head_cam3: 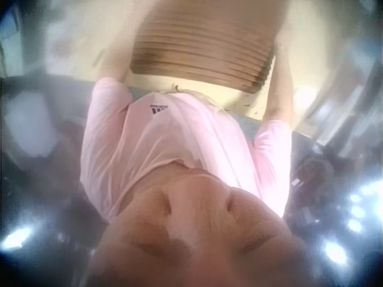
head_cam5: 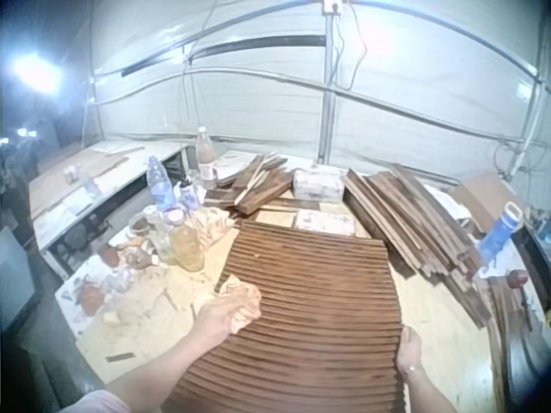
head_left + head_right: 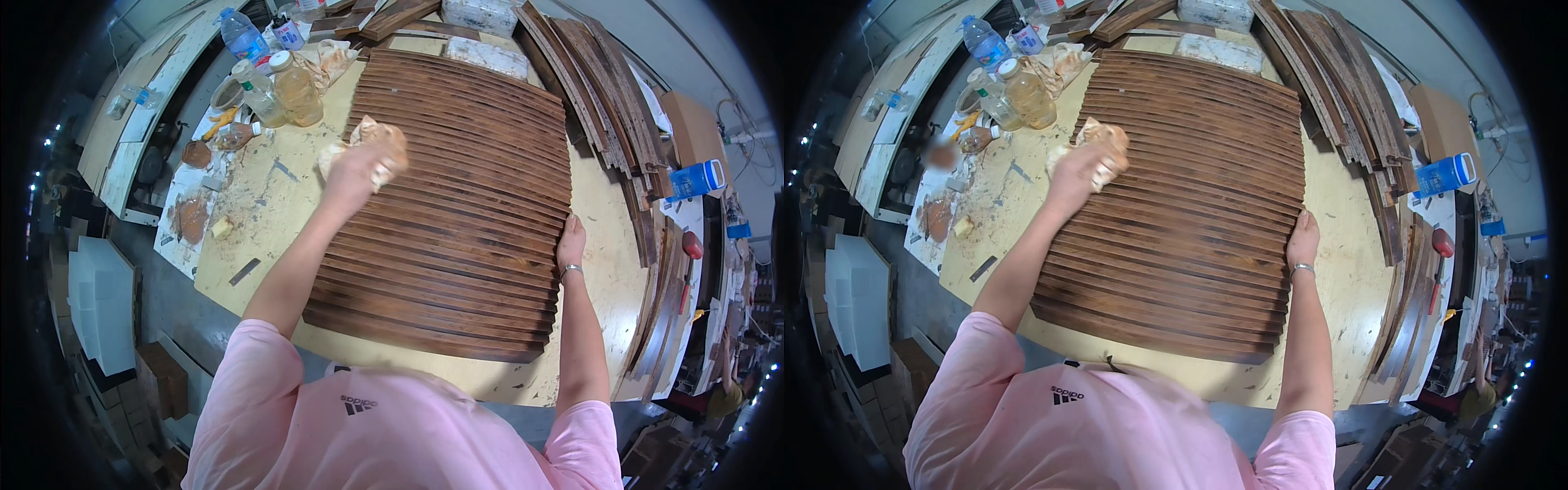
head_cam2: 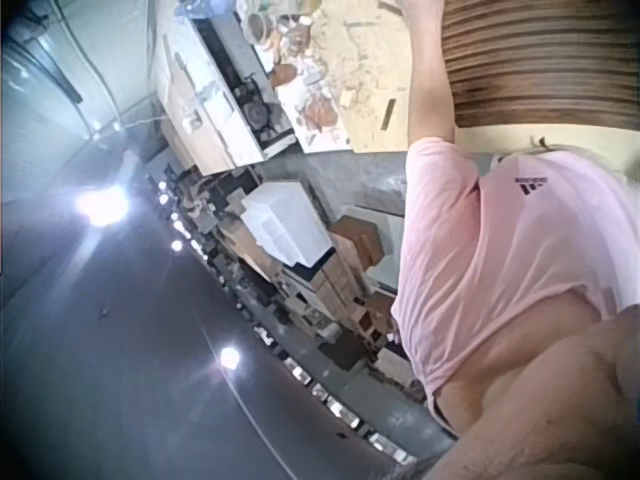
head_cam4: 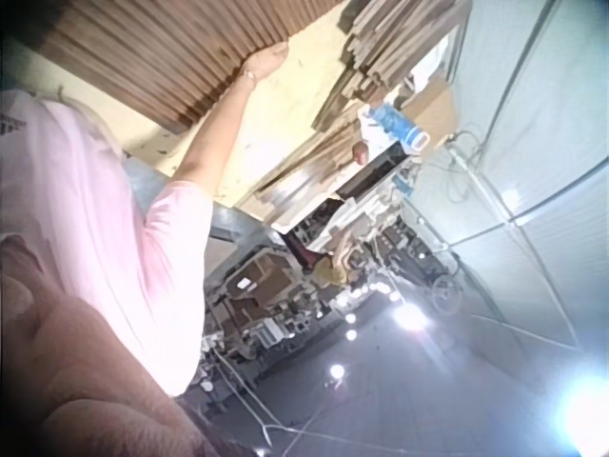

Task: The person applies a substance to a wooden panel using a small cloth and then wipes the entire surface with a larger rag.

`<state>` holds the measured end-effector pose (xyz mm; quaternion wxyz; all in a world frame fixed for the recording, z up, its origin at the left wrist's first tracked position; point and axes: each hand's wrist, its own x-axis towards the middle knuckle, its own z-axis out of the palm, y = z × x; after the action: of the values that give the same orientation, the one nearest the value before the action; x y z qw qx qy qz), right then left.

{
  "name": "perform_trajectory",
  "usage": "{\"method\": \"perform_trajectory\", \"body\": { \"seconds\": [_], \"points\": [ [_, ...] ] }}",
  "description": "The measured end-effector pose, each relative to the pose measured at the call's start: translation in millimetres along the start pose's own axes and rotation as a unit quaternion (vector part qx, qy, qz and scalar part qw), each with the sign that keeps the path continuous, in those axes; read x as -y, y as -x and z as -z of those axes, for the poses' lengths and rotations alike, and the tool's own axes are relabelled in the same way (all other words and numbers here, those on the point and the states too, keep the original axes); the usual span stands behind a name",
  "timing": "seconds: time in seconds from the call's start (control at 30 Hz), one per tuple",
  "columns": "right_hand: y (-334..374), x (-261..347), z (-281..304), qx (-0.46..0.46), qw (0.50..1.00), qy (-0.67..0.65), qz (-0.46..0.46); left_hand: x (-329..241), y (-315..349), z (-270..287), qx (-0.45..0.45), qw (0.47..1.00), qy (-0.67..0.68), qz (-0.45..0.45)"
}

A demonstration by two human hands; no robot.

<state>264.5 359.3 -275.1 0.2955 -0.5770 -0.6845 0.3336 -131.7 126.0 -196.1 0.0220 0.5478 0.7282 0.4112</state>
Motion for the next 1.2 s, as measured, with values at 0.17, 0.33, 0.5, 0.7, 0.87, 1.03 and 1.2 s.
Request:
{"method": "perform_trajectory", "body": {
  "seconds": [0.17,0.33,0.5,0.7,0.87,1.03,1.2],
  "points": [
    [-1.2,-1.9,0.8,0.015,1.000,-0.005,-0.013,47.9,22.7,58.8,-0.159,0.952,-0.169,0.201],
    [3.8,-9.4,4.9,0.016,0.997,-0.072,-0.003,15.8,50.1,74.2,0.102,0.899,-0.200,0.377],
    [21.1,5.4,7.9,0.019,0.995,-0.092,-0.016,5.8,41.7,44.0,0.106,0.879,-0.173,0.431],
    [31.0,-11.2,12.2,0.048,0.998,-0.015,-0.032,50.3,51.5,19.7,0.017,0.887,0.021,0.461],
    [39.3,9.5,21.1,0.122,0.984,-0.069,-0.106,44.0,57.0,20.5,-0.065,0.879,0.230,0.412],
    [56.0,7.9,23.8,0.065,0.982,-0.156,-0.083,31.3,64.6,26.4,-0.060,0.878,0.227,0.418],
    [70.2,17.0,25.0,0.065,0.980,-0.175,-0.076,24.5,76.9,31.7,-0.060,0.877,0.247,0.409]
  ]
}}
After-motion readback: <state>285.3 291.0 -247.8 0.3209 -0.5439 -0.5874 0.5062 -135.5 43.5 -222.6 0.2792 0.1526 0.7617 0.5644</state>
